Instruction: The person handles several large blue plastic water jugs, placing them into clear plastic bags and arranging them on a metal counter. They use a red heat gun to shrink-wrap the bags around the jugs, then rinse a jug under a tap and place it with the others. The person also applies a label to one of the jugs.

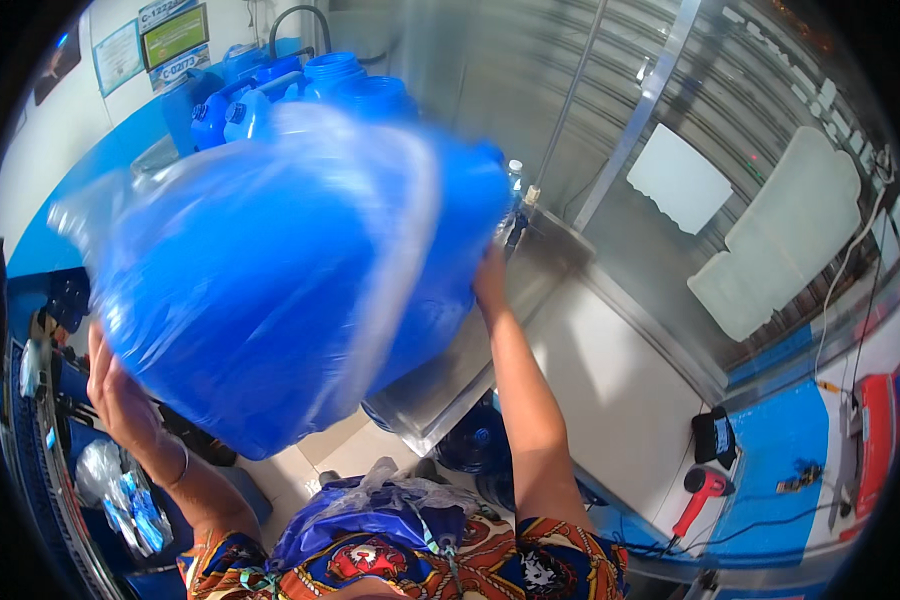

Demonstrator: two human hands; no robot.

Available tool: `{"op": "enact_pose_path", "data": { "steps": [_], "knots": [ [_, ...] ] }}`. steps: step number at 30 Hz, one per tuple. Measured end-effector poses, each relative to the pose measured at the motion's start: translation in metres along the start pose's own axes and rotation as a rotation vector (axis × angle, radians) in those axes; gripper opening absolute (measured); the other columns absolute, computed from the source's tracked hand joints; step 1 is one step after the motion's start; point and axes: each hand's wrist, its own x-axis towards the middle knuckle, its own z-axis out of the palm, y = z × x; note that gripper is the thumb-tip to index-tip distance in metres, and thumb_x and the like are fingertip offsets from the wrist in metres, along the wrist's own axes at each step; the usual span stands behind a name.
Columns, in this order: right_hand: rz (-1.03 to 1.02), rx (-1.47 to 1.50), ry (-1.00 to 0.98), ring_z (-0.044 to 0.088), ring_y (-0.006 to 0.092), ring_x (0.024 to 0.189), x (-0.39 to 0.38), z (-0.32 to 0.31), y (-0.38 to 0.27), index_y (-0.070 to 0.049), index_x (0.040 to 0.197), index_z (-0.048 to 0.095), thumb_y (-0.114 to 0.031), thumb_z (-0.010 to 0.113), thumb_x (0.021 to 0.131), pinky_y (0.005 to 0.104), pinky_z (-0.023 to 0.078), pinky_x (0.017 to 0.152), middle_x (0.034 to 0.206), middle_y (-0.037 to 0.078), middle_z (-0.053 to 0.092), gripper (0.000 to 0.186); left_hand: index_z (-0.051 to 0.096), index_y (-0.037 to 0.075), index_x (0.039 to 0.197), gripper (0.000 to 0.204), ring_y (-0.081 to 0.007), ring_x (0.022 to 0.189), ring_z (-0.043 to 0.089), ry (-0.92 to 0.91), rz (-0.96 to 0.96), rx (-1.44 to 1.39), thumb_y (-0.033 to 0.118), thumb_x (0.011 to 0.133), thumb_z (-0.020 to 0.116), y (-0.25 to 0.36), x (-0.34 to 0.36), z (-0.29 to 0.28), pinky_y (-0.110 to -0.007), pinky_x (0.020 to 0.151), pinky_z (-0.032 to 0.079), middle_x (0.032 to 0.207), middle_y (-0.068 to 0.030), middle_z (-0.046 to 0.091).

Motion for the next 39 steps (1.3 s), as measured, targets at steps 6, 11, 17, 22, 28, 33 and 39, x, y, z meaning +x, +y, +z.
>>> {"op": "enact_pose_path", "data": {
  "steps": [6, 11, 17, 22, 28, 33, 39],
  "knots": [
    [-0.686, -0.732, -0.115, 0.066, 0.0320, 0.066, 0.076, 0.023, -0.162, -0.005, 0.093, 0.065, -0.021, 0.070, 0.086, 0.0419, 0.048, 0.060, 0.071, 0.015, 0.066, 0.018, 0.067, -0.002, 0.100, 0.033, -0.0118, 0.085, 0.059, 0.234, -0.721, -0.173, 0.027, 0.093, 0.053, -0.079, -0.134, -0.036, -0.026, 0.077, 0.046, 0.094, -0.0048, 0.066],
    [-0.758, -1.005, -0.276, 0.068, 0.0338, 0.073, 0.070, 0.047, -0.200, -0.008, 0.102, 0.059, -0.021, 0.071, 0.083, 0.0429, 0.052, 0.061, 0.079, 0.013, 0.069, 0.027, 0.068, -0.002, 0.087, 0.022, -0.0151, 0.075, 0.062, -0.360, -1.307, 0.017, 0.010, 0.082, 0.050, -0.131, -0.217, 0.036, -0.027, 0.071, 0.047, 0.081, -0.0064, 0.067],
    [-0.837, -1.068, -0.359, 0.070, 0.0257, 0.077, 0.060, 0.037, -0.195, -0.008, 0.109, 0.059, -0.016, 0.073, 0.080, 0.0365, 0.054, 0.062, 0.089, 0.012, 0.069, 0.033, 0.071, -0.007, 0.096, 0.031, -0.0234, 0.080, 0.070, -1.121, -0.996, 0.349, 0.013, 0.086, 0.049, -0.078, -0.158, 0.091, -0.035, 0.076, 0.053, 0.091, -0.0188, 0.073],
    [-0.697, -0.311, -0.210, 0.054, 0.0051, 0.068, 0.101, -0.049, -0.158, -0.007, 0.117, 0.060, -0.010, 0.066, 0.091, 0.0219, 0.047, 0.061, 0.089, 0.002, 0.060, 0.026, 0.062, -0.005, 0.111, 0.034, -0.0243, 0.096, 0.060, -0.264, -0.230, 0.197, 0.020, 0.088, 0.058, 0.007, -0.076, 0.116, -0.036, 0.090, 0.045, 0.099, -0.0145, 0.062],
    [-0.146, -1.239, -0.287, 0.064, 0.0415, 0.099, 0.169, -0.129, 0.030, -0.016, 0.133, 0.053, -0.020, 0.066, 0.090, 0.0496, 0.052, 0.083, 0.107, 0.023, 0.064, 0.046, 0.031, 0.005, 0.151, 0.099, -0.0356, 0.144, 0.026, -0.217, 0.067, 0.193, 0.058, 0.077, 0.069, 0.013, -0.054, 0.197, -0.047, 0.117, 0.021, 0.156, -0.0223, 0.027],
    [-0.142, -1.120, -0.390, 0.067, 0.0395, 0.087, 0.158, -0.147, 0.127, -0.012, 0.112, 0.065, -0.019, 0.056, 0.087, 0.0514, 0.053, 0.076, 0.089, 0.021, 0.069, 0.027, 0.020, 0.005, 0.154, 0.109, -0.0340, 0.142, 0.030, -0.043, 0.022, 0.149, 0.054, 0.073, 0.073, 0.011, -0.073, 0.236, -0.048, 0.115, 0.025, 0.155, -0.0211, 0.028],
    [-0.304, -1.287, -0.460, 0.069, 0.0365, 0.078, 0.179, -0.139, 0.122, -0.006, 0.084, 0.068, -0.015, 0.057, 0.082, 0.0483, 0.055, 0.070, 0.085, 0.019, 0.070, 0.014, 0.020, 0.006, 0.154, 0.112, -0.0331, 0.139, 0.034, 0.030, -0.028, 0.157, 0.056, 0.070, 0.074, 0.009, -0.077, 0.253, -0.048, 0.113, 0.031, 0.151, -0.0200, 0.032]
  ]
}}
